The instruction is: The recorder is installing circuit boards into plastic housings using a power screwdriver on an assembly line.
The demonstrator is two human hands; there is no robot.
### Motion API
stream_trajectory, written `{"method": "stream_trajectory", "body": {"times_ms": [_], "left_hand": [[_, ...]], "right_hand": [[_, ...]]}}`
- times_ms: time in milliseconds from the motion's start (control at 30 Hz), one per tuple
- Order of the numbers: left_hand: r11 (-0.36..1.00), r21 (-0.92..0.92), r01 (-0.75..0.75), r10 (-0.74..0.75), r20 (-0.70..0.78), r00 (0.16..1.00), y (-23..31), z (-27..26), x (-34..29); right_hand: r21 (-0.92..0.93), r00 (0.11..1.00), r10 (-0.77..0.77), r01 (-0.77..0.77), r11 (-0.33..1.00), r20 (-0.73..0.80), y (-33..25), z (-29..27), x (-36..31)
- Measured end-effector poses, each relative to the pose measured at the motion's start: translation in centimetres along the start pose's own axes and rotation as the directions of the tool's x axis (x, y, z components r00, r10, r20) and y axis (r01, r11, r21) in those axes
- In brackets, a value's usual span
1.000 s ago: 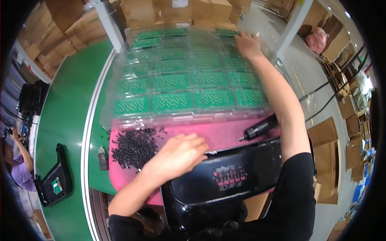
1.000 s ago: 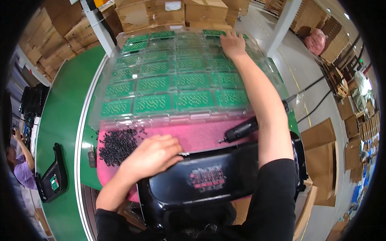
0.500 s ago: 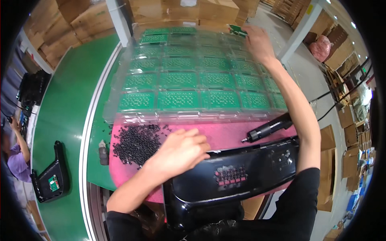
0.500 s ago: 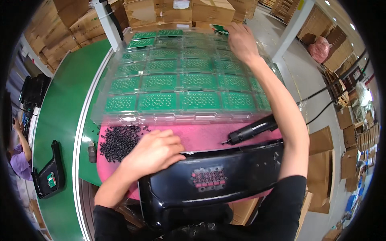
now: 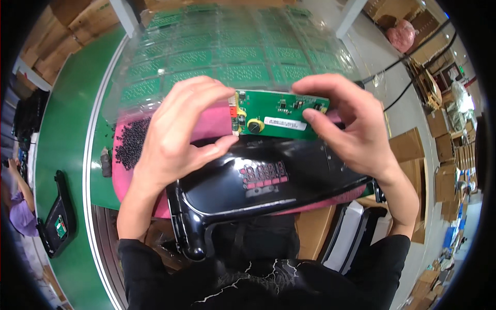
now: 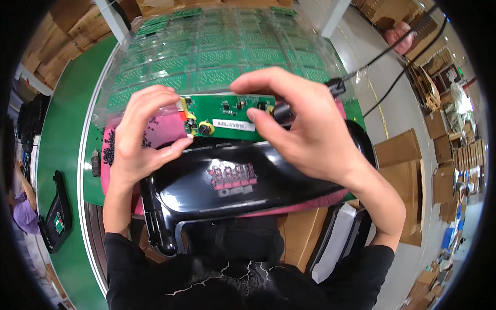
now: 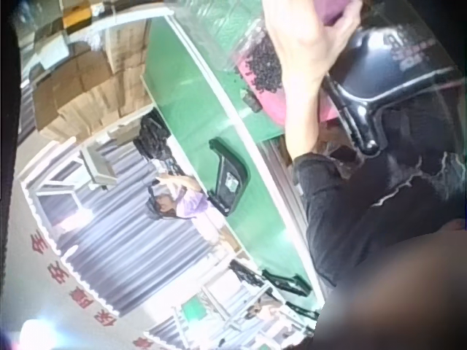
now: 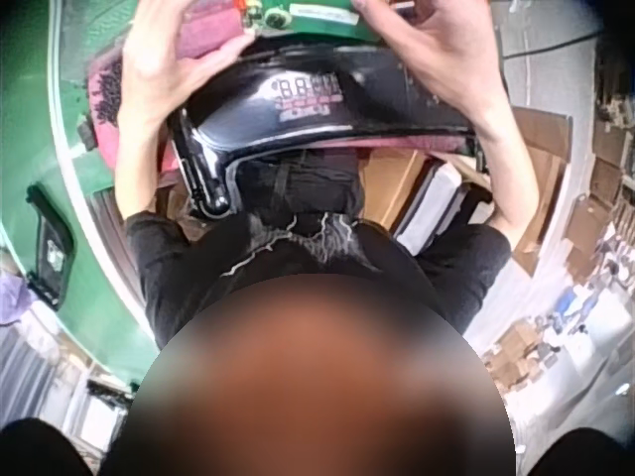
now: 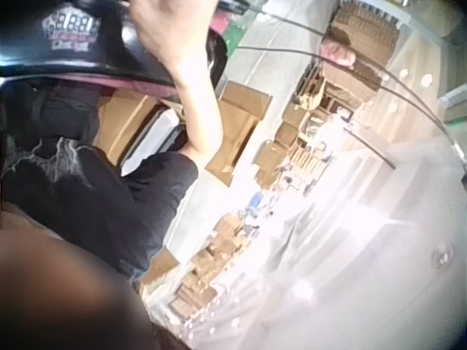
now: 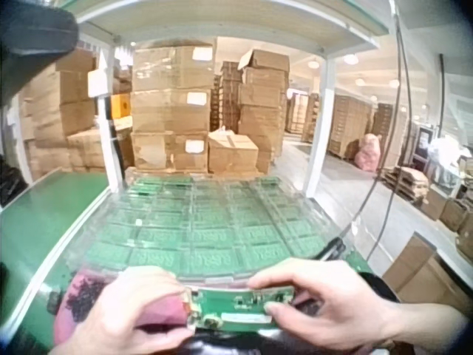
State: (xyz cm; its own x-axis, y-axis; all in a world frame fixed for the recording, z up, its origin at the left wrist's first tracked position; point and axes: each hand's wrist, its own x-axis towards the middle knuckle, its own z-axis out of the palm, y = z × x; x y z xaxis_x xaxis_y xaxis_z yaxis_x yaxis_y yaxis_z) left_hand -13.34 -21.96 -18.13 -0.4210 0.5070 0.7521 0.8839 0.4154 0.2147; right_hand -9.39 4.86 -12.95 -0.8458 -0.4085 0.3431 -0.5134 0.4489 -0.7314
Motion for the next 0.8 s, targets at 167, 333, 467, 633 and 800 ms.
{"method": "stream_trajectory", "body": {"times_ms": [167, 333, 467, 633, 800], "left_hand": [[0.997, -0.020, -0.079, 0.079, 0.021, 0.997, 0.8, 0.2, -0.4], [0.972, -0.064, -0.224, 0.218, -0.095, 0.971, -0.1, -0.2, -1.2], [0.983, -0.139, -0.121, 0.123, 0.005, 0.992, 0.5, 0.2, -1.5], [0.983, -0.172, -0.066, 0.059, -0.045, 0.997, 0.8, 1.1, -2.5], [0.984, -0.170, -0.052, 0.060, 0.042, 0.997, 0.8, 0.1, -2.8]], "right_hand": [[-0.079, 0.977, -0.200, 0.194, 0.978, -0.074, 0.3, -0.1, -2.3], [-0.248, 0.931, -0.338, 0.298, 0.922, -0.135, -0.1, 0.5, -2.7], [-0.145, 0.915, -0.281, 0.248, 0.958, -0.289, -0.5, 1.8, -2.8], [0.017, 0.893, -0.191, 0.217, 0.976, -0.408, -0.3, 3.7, -2.8], [-0.085, 0.886, -0.187, 0.167, 0.982, -0.423, 0.2, 3.8, -3.1]]}}
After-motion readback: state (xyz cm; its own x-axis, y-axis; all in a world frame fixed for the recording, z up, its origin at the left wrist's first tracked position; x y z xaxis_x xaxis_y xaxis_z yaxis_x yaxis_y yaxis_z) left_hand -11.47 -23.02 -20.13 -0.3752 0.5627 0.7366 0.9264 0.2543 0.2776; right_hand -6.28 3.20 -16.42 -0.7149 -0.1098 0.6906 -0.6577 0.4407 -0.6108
